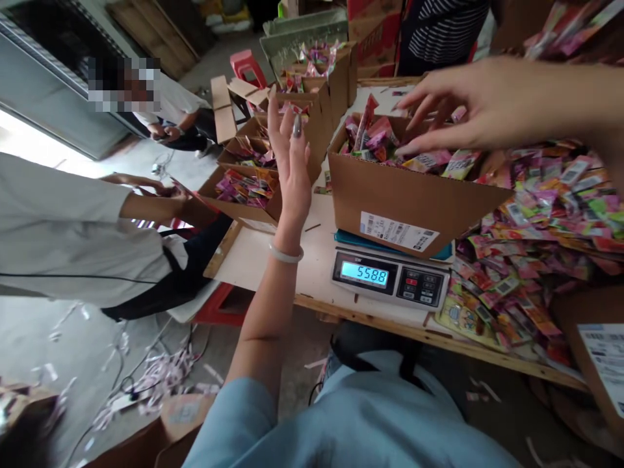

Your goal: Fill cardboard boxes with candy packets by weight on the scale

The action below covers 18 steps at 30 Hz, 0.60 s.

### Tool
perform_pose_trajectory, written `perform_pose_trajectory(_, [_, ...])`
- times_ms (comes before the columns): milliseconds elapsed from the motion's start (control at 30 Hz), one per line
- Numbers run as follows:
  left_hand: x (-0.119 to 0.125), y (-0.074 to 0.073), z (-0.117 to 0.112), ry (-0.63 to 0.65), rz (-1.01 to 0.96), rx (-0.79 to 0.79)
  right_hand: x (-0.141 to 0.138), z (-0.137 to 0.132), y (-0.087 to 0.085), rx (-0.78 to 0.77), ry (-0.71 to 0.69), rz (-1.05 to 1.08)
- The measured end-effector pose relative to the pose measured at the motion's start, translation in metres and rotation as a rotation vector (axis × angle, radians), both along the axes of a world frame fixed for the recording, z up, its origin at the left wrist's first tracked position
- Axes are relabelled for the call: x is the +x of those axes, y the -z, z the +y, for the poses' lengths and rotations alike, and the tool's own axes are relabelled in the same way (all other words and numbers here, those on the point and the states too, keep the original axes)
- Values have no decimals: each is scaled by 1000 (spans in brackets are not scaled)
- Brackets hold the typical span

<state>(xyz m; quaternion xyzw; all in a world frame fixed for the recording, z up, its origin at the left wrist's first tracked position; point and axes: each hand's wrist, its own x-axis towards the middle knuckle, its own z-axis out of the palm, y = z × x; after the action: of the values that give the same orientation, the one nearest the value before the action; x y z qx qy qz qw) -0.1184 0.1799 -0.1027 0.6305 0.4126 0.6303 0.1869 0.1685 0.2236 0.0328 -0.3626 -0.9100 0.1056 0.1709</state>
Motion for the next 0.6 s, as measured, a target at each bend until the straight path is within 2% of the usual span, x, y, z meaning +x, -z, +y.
perform_pose_trajectory(67, [2, -1, 2, 19, -10, 49, -8, 11, 6, -171, -11, 68])
perform_pose_trajectory(133, [3, -4, 3, 41, -16, 87, -14, 25, 13, -269, -2, 169])
perform_pose_trajectory(200, [6, -8, 3, 50, -20, 72, -17, 42, 23, -247, -21, 201])
perform_pose_trajectory(300, [18, -14, 2, 67, -5, 49, -22, 63, 46, -177, -129, 41])
perform_pose_trajectory(400, [35, -19, 2, 78, 11, 69, -29, 70, 61, -207, -92, 30])
perform_pose_trajectory(467, [42, -21, 0, 75, 0, 80, -29, 60, 55, -226, -47, 132])
perform_pose_trajectory(533, [41, -19, -4, 67, -29, 71, -21, 37, 35, -196, -35, 214])
perform_pose_trajectory(600, [33, -9, -9, 43, -72, 32, -4, 4, 11, -83, 14, 244])
